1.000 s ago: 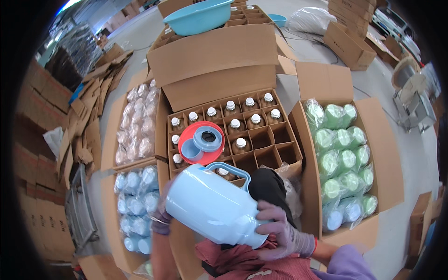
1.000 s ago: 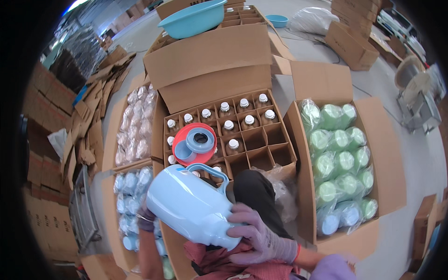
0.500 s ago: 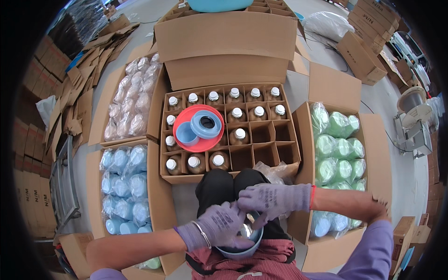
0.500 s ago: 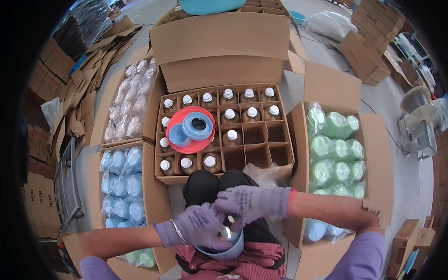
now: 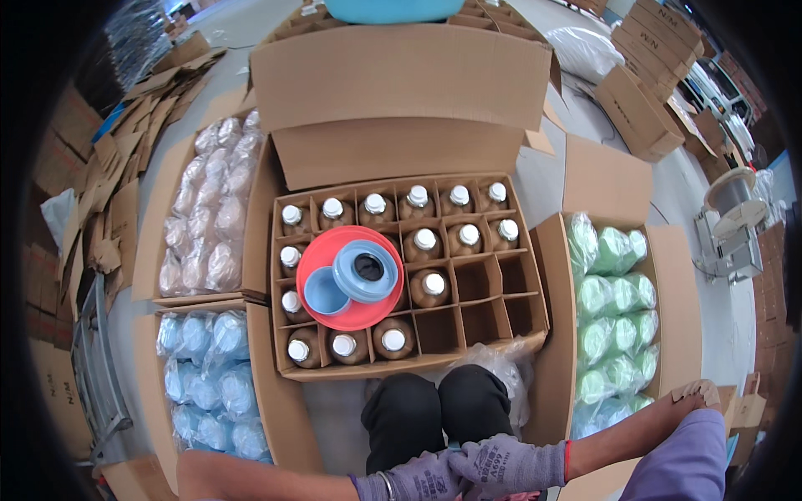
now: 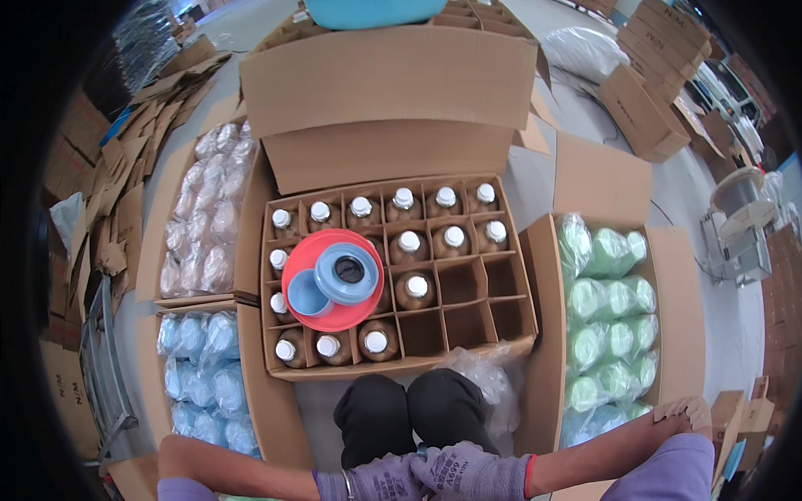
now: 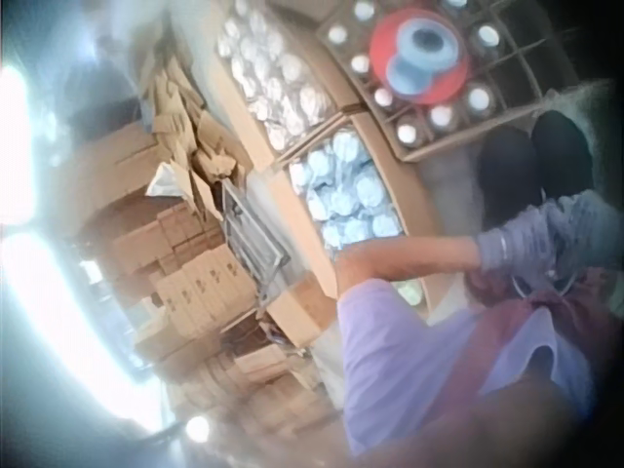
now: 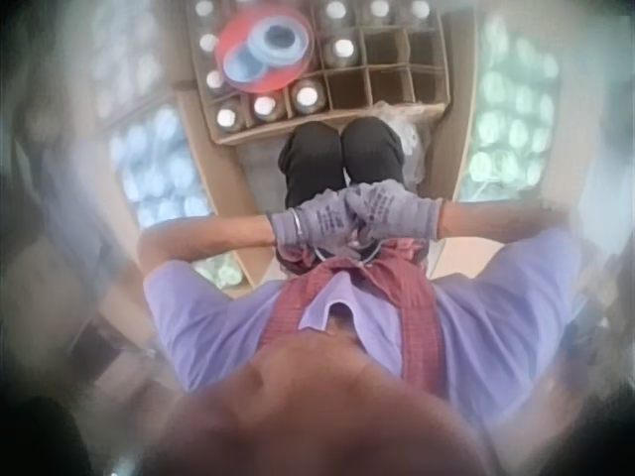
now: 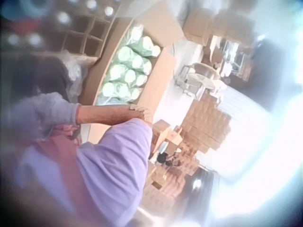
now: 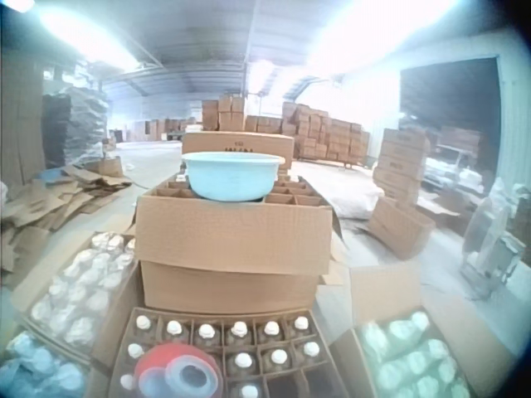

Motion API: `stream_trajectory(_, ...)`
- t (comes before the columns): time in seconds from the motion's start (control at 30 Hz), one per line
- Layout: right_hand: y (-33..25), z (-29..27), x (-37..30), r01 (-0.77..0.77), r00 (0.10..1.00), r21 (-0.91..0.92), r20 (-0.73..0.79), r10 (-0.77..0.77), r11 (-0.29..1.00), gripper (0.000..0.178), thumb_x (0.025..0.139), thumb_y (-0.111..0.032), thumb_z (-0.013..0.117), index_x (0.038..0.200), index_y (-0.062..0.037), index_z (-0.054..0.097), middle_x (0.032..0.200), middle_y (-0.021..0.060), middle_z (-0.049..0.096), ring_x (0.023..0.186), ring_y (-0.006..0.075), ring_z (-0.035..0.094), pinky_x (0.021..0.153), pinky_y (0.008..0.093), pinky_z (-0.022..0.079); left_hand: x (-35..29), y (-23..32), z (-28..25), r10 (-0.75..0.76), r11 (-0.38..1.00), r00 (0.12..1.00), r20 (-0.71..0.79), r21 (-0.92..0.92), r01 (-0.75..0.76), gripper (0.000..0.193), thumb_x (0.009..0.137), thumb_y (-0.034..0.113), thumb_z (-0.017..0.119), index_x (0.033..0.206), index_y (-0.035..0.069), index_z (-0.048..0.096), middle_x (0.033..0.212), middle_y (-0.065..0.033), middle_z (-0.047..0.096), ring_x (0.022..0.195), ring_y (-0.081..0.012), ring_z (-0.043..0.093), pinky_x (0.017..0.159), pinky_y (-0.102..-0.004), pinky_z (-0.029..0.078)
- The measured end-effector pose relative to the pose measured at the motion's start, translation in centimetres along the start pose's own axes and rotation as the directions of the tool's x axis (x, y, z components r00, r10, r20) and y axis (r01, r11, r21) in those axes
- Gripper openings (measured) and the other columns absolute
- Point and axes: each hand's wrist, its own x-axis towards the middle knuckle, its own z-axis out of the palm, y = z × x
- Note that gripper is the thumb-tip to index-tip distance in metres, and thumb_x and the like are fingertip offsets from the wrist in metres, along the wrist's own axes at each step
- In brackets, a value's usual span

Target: The person assembles small kettles by inserting metal inner pots into plastic outer shells and securing lids. The person handles blue and green kettles one at a time, places them into a cardboard box, and repeats the process.

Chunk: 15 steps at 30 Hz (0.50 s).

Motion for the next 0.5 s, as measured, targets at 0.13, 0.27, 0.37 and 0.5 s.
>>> stream_trajectory(0.13, -1.0, -0.2, 0.4, -0.215, 0.971, 0.124, 0.137, 0.198, 0.969, 0.068, 0.076, -0.048, 0.079, 0.124, -0.0048, 0.056, 0.117, 0.0189, 0.061, 0.110, 0.0354, 0.061, 0.095, 0.0490, 0.048, 1.0, -3.8, 2.1, 0.096, 0.991, 0.995, -0.029, -0.090, -0.099, 0.056, 0.082, 0.059, 0.064, 0.107, 0.010, 0.069, 0.093, -0.0084, 0.069, 0.081, -0.0295, 0.069, 0.070, -0.0357, 0.058)
stream_trajectory(0.27, -1.0, -0.1, 0.1, -0.244, 0.970, 0.132, 0.034, 0.241, 0.961, 0.071, 0.080, -0.047, 0.076, 0.129, -0.0040, 0.047, 0.108, 0.0199, 0.059, 0.096, 0.0371, 0.066, 0.080, 0.0435, 0.054, 1.7, -4.3, 0.1, 0.361, 0.914, 0.927, 0.101, 0.158, -0.373, 0.071, 0.081, 0.071, 0.063, 0.108, 0.006, 0.067, 0.111, -0.0126, 0.064, 0.094, -0.0313, 0.065, 0.073, -0.0395, 0.056)
stream_trajectory(0.37, 2.4, 1.3, -1.4, 0.030, 0.993, 0.230, -0.119, -0.003, 0.973, 0.076, 0.079, -0.049, 0.078, 0.131, -0.0035, 0.045, 0.112, 0.0199, 0.056, 0.098, 0.0375, 0.064, 0.085, 0.0429, 0.053, 2.1, -2.2, 0.1, 0.213, 0.896, 0.972, 0.101, 0.377, -0.235, 0.084, 0.079, 0.076, 0.062, 0.108, -0.003, 0.063, 0.108, -0.0186, 0.063, 0.096, -0.0315, 0.063, 0.071, -0.0433, 0.056)
stream_trajectory(0.5, 3.4, -3.3, 0.0, 0.234, 0.972, -0.159, 0.048, -0.230, 0.959, 0.083, 0.069, -0.046, 0.084, 0.129, -0.0025, 0.047, 0.116, 0.0166, 0.051, 0.104, 0.0349, 0.061, 0.085, 0.0433, 0.054, 0.0, 0.1, 2.0, 0.158, 0.904, 0.952, -0.262, 0.427, -0.033, 0.079, 0.078, 0.073, 0.064, 0.111, 0.001, 0.064, 0.106, -0.0180, 0.063, 0.093, -0.0319, 0.064, 0.071, -0.0423, 0.056)
